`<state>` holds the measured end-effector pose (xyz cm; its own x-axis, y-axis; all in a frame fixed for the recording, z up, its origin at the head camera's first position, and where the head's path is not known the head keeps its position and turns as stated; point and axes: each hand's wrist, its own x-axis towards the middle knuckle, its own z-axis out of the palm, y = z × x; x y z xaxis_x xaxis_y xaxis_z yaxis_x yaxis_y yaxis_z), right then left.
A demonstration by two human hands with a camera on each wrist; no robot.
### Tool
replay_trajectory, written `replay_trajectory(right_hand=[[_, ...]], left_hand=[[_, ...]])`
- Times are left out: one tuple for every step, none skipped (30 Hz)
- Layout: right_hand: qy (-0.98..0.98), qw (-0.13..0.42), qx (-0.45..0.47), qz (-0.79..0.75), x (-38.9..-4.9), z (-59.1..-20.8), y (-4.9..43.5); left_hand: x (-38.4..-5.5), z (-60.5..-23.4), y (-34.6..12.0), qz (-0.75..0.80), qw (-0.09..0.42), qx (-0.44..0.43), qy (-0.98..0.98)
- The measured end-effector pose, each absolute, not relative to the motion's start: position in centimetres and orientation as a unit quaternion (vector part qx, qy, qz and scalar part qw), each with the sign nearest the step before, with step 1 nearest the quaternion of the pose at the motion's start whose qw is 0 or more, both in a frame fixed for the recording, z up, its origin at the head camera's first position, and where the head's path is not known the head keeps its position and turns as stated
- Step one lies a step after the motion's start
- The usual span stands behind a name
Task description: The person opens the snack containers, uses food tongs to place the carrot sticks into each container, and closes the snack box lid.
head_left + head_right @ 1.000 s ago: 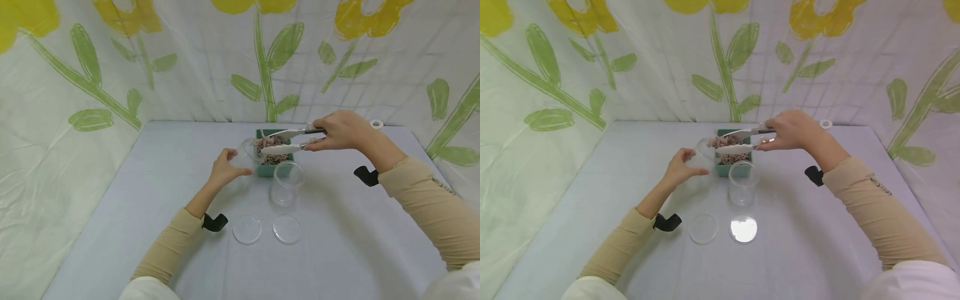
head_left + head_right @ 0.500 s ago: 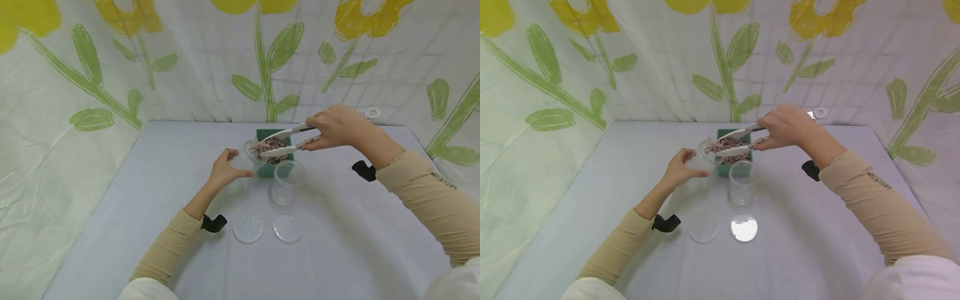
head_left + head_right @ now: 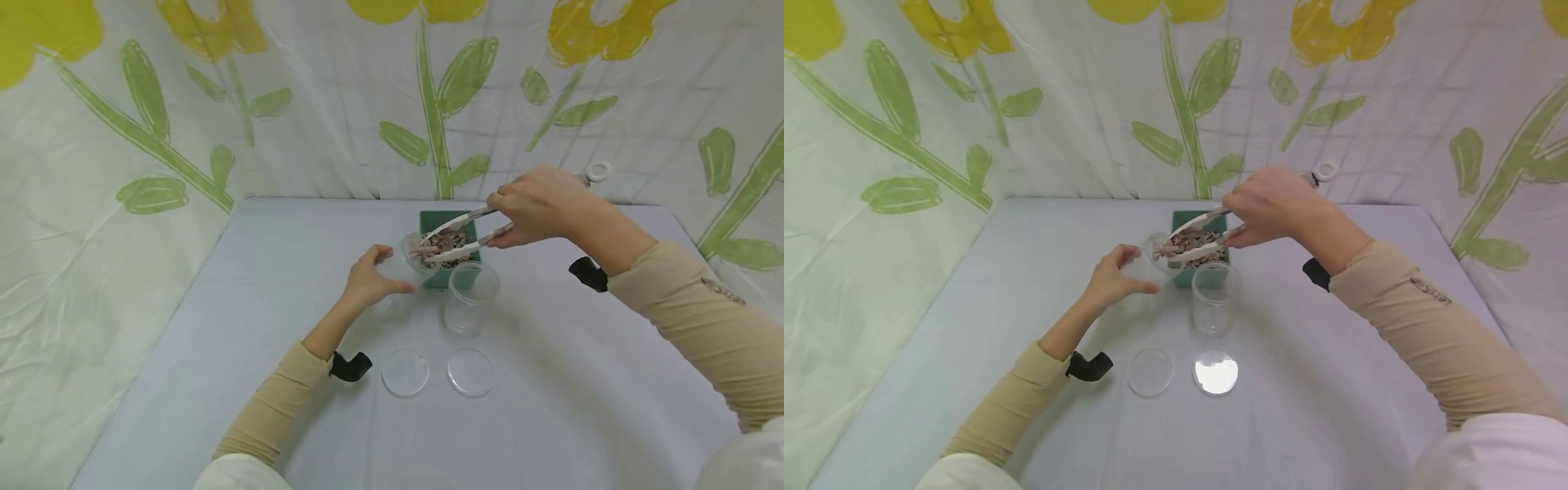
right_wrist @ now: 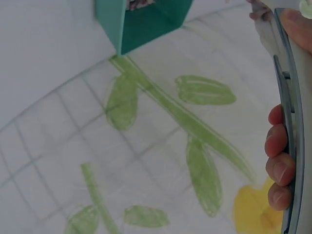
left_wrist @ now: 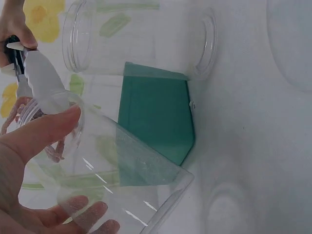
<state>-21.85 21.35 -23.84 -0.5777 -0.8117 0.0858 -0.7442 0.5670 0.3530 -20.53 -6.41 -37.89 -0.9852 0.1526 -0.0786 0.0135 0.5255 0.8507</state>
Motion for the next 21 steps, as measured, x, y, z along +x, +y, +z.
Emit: replay_trajectory(right_hand=[[-0.874,0.121,0.448,-0.144,-21.8,-23.8,21.1],[-0.872,0.121,0.45,-0.148,-21.7,-23.8,20.9],[-0.869,0.121,0.455,-0.154,-21.7,-23.8,20.6],[-0.864,0.123,0.462,-0.159,-21.7,-23.8,20.2],[-0.859,0.124,0.469,-0.165,-21.6,-23.9,19.9],[-0.855,0.123,0.475,-0.172,-21.6,-23.9,19.5],[-0.851,0.119,0.481,-0.177,-21.6,-24.0,19.0],[-0.848,0.113,0.485,-0.183,-21.6,-24.1,18.5],[-0.845,0.105,0.49,-0.189,-21.6,-24.3,17.9],[-0.841,0.098,0.495,-0.193,-21.6,-24.4,17.4],[-0.839,0.089,0.499,-0.198,-21.6,-24.6,16.8],[-0.836,0.082,0.504,-0.203,-21.6,-24.8,16.3],[-0.831,0.078,0.51,-0.208,-21.6,-25.0,15.8],[-0.827,0.077,0.513,-0.215,-21.6,-25.1,15.4],[-0.822,0.079,0.518,-0.222,-21.6,-25.3,15.2],[-0.819,0.082,0.521,-0.227,-21.6,-25.4,15.1],[-0.818,0.085,0.521,-0.23,-21.6,-25.5,15.1],[-0.818,0.09,0.519,-0.231,-21.6,-25.6,15.3],[-0.82,0.093,0.515,-0.231,-21.6,-25.5,15.6],[-0.824,0.091,0.511,-0.227,-21.7,-25.4,15.9],[-0.829,0.091,0.506,-0.221,-21.8,-25.3,16.2]], left_hand=[[-20.5,-37.9,-6.5,0.486,0.072,0.049,0.87],[-20.5,-38.0,-6.6,0.487,0.073,0.05,0.869],[-20.5,-38.0,-6.6,0.488,0.074,0.051,0.868],[-20.5,-38.1,-6.7,0.49,0.075,0.054,0.867],[-20.5,-38.2,-6.8,0.49,0.078,0.056,0.866],[-20.5,-38.2,-6.8,0.492,0.08,0.058,0.865],[-20.5,-38.3,-6.8,0.496,0.083,0.061,0.862],[-20.5,-38.4,-6.8,0.502,0.087,0.065,0.858],[-20.4,-38.4,-6.8,0.51,0.094,0.07,0.852],[-20.4,-38.4,-6.7,0.517,0.101,0.077,0.847],[-20.3,-38.5,-6.6,0.523,0.108,0.084,0.841],[-20.2,-38.5,-6.5,0.53,0.114,0.092,0.835],[-20.2,-38.5,-6.4,0.536,0.119,0.1,0.83],[-20.1,-38.5,-6.2,0.539,0.122,0.108,0.827],[-20.0,-38.6,-6.2,0.539,0.124,0.113,0.825],[-20.0,-38.7,-6.1,0.536,0.123,0.117,0.827],[-20.0,-38.8,-6.1,0.536,0.121,0.117,0.827],[-19.9,-39.0,-6.2,0.532,0.12,0.117,0.83],[-19.9,-39.1,-6.3,0.529,0.119,0.117,0.832],[-19.9,-39.3,-6.4,0.525,0.119,0.116,0.835],[-19.9,-39.5,-6.6,0.523,0.122,0.115,0.835]])
